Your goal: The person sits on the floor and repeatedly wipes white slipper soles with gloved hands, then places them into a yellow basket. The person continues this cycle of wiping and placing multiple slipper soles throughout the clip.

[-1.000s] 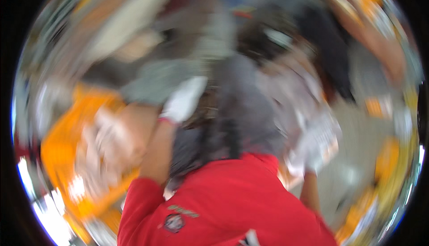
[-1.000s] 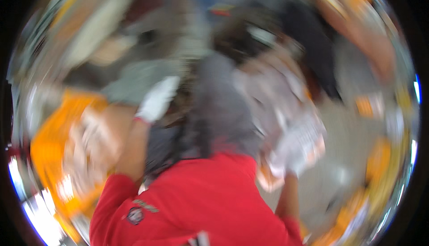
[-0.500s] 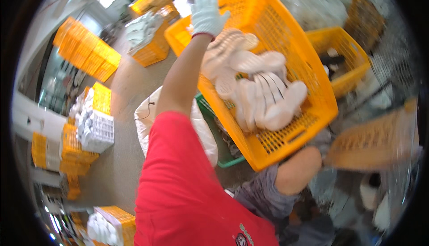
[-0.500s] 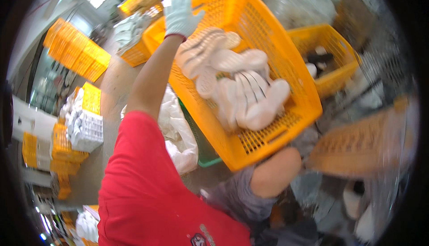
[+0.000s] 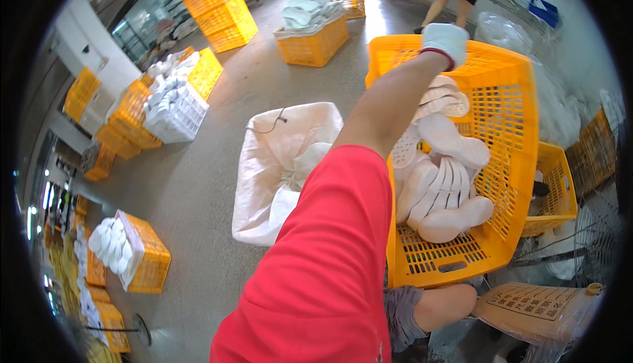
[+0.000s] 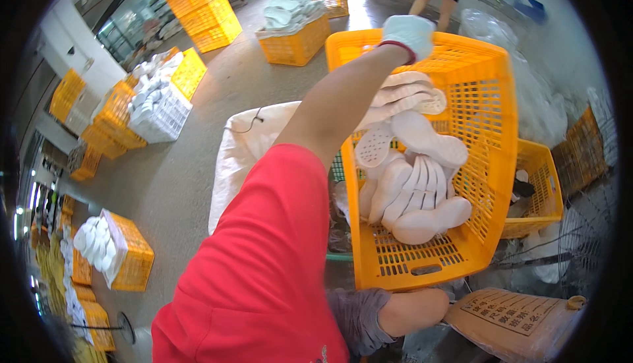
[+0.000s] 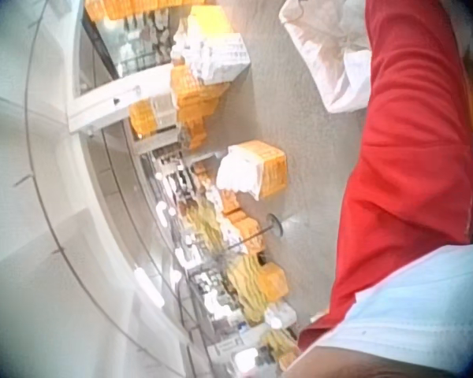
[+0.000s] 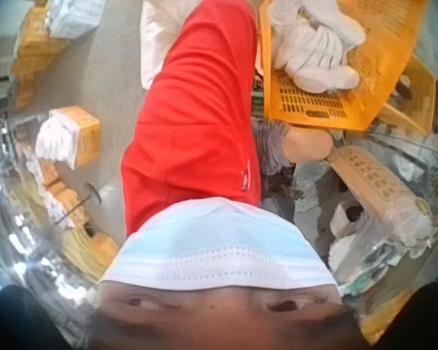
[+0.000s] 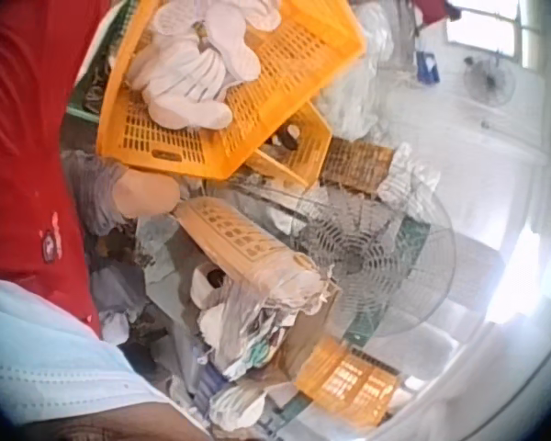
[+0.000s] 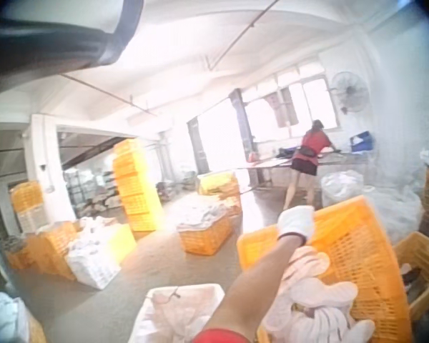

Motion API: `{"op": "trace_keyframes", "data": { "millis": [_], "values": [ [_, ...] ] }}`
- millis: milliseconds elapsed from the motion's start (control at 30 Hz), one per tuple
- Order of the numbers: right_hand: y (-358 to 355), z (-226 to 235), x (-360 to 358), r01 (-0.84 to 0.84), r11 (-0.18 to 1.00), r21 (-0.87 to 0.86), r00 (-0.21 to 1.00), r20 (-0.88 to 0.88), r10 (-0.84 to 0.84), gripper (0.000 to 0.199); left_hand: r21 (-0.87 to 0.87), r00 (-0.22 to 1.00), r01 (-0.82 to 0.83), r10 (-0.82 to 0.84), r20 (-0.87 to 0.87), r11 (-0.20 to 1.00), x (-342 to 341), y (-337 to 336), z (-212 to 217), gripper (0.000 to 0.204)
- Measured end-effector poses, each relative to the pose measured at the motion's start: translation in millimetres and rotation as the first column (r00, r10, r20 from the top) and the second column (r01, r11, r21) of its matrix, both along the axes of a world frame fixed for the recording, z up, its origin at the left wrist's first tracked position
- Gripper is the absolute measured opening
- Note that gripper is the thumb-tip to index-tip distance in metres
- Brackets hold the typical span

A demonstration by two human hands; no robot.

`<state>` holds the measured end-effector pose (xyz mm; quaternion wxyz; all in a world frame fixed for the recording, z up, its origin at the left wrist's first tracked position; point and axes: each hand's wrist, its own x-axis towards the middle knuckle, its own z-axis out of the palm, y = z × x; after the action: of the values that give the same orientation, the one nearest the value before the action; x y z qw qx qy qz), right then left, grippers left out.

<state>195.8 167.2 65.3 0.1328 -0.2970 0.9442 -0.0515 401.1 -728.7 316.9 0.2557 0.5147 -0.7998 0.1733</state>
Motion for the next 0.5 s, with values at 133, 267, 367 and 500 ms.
{"op": "trace_keyframes", "data": {
  "millis": [133,267,367,500],
  "values": [
    [52.3,-13.0,-28.1,-0.047,0.999,0.007,0.999,-0.012,0.047,0.045,-0.005,0.991,0.075,-0.074,0.113,0.997,-1.1,79.0,55.0,0.027],
    [104.3,-24.3,-44.2,-0.062,0.998,0.010,0.997,-0.047,0.063,0.046,-0.010,0.967,0.172,-0.167,0.194,0.985,20.2,176.8,91.1,0.029],
    [110.6,-25.7,-41.4,-0.039,0.991,-0.129,0.997,-0.076,0.030,0.047,-0.219,0.949,0.290,-0.251,0.192,0.932,29.2,260.1,94.6,0.019],
    [72.6,-12.2,-14.1,0.055,0.985,-0.163,0.991,-0.109,-0.073,0.043,-0.307,0.903,0.392,-0.299,0.308,0.867,18.9,299.3,104.2,0.033]
  ]
}}
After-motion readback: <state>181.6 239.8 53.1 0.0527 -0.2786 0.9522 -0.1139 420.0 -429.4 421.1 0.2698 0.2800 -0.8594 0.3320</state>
